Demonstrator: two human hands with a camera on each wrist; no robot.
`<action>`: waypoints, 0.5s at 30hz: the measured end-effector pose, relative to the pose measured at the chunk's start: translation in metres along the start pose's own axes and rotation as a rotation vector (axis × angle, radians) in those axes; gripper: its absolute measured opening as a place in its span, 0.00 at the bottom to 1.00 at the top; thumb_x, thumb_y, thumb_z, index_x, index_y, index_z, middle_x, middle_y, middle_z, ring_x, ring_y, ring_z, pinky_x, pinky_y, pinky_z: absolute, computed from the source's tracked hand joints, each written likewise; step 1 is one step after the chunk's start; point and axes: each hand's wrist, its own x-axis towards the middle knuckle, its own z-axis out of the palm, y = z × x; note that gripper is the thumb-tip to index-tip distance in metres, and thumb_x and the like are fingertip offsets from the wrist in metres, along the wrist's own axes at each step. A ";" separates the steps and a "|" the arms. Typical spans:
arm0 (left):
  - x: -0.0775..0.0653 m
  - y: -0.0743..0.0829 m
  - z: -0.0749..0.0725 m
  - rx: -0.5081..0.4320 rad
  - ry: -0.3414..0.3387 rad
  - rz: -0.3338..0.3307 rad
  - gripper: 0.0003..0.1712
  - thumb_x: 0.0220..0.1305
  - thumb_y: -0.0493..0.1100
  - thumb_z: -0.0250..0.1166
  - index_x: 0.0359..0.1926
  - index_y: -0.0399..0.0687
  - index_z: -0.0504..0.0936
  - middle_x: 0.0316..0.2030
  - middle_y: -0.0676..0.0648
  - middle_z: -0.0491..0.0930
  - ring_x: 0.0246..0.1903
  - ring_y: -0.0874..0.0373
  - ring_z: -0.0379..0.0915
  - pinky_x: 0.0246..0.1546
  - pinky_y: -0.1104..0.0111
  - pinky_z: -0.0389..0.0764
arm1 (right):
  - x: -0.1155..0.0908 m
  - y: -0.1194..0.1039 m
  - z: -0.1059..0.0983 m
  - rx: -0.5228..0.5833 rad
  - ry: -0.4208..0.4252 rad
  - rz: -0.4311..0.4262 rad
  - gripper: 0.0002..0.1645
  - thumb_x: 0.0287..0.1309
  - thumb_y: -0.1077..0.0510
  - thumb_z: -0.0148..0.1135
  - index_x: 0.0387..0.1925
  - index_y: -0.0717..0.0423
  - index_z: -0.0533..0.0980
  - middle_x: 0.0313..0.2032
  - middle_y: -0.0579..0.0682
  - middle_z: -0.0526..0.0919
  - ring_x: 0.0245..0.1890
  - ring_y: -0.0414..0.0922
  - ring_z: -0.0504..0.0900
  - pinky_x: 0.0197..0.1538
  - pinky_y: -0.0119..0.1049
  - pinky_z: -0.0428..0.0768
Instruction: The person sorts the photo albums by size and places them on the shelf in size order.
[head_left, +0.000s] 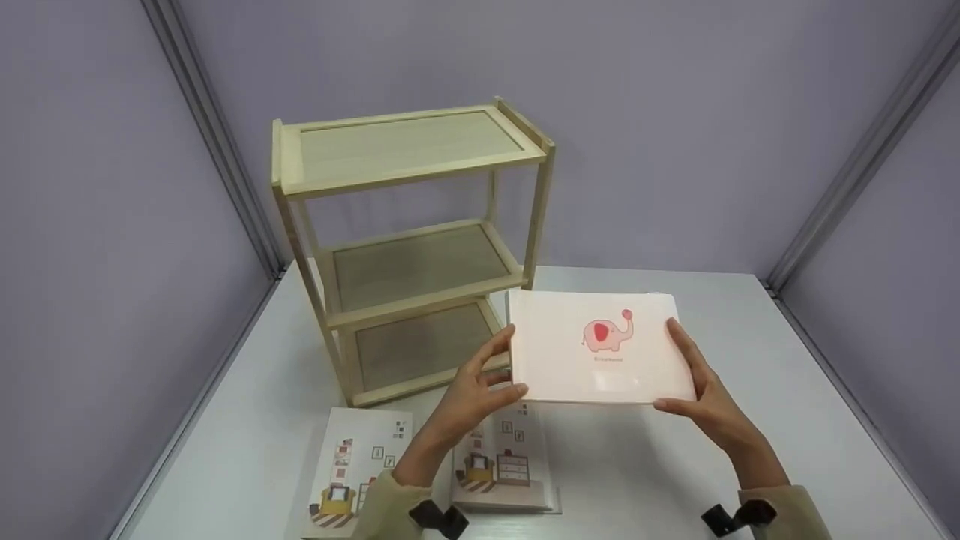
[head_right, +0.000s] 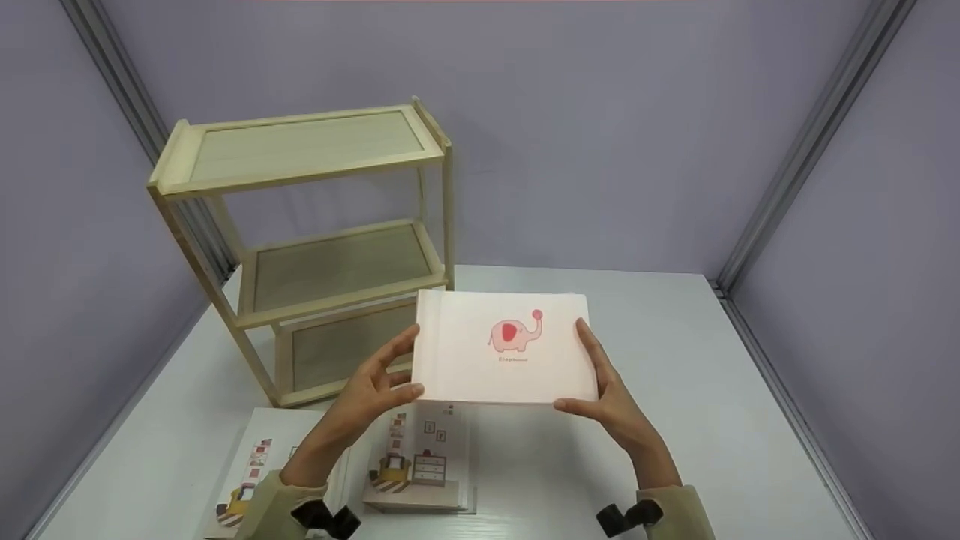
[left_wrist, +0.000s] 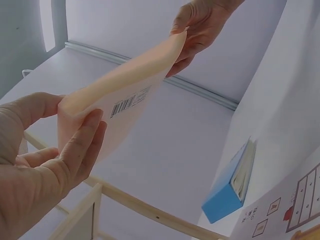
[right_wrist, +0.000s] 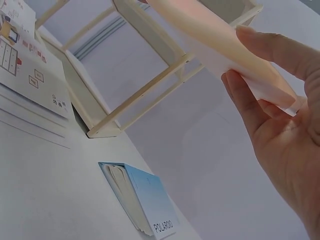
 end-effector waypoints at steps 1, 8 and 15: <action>0.000 0.001 0.000 -0.001 -0.001 0.002 0.44 0.59 0.35 0.64 0.71 0.57 0.52 0.66 0.41 0.52 0.57 0.44 0.65 0.46 0.63 0.78 | 0.000 0.000 0.000 0.006 0.004 0.004 0.64 0.46 0.77 0.61 0.73 0.41 0.36 0.72 0.46 0.29 0.60 0.41 0.61 0.51 0.26 0.74; 0.001 0.004 0.000 0.003 -0.004 0.022 0.44 0.59 0.35 0.63 0.72 0.55 0.51 0.66 0.40 0.52 0.56 0.44 0.66 0.46 0.63 0.79 | 0.001 -0.004 0.003 -0.003 0.065 0.040 0.65 0.45 0.77 0.62 0.72 0.36 0.38 0.73 0.45 0.32 0.58 0.42 0.64 0.51 0.28 0.76; 0.000 0.008 -0.001 0.000 0.001 0.019 0.45 0.58 0.38 0.65 0.71 0.59 0.51 0.65 0.42 0.52 0.56 0.45 0.66 0.46 0.61 0.79 | 0.002 -0.007 0.003 0.038 0.031 0.001 0.65 0.47 0.78 0.61 0.72 0.40 0.35 0.72 0.48 0.31 0.58 0.41 0.66 0.50 0.28 0.77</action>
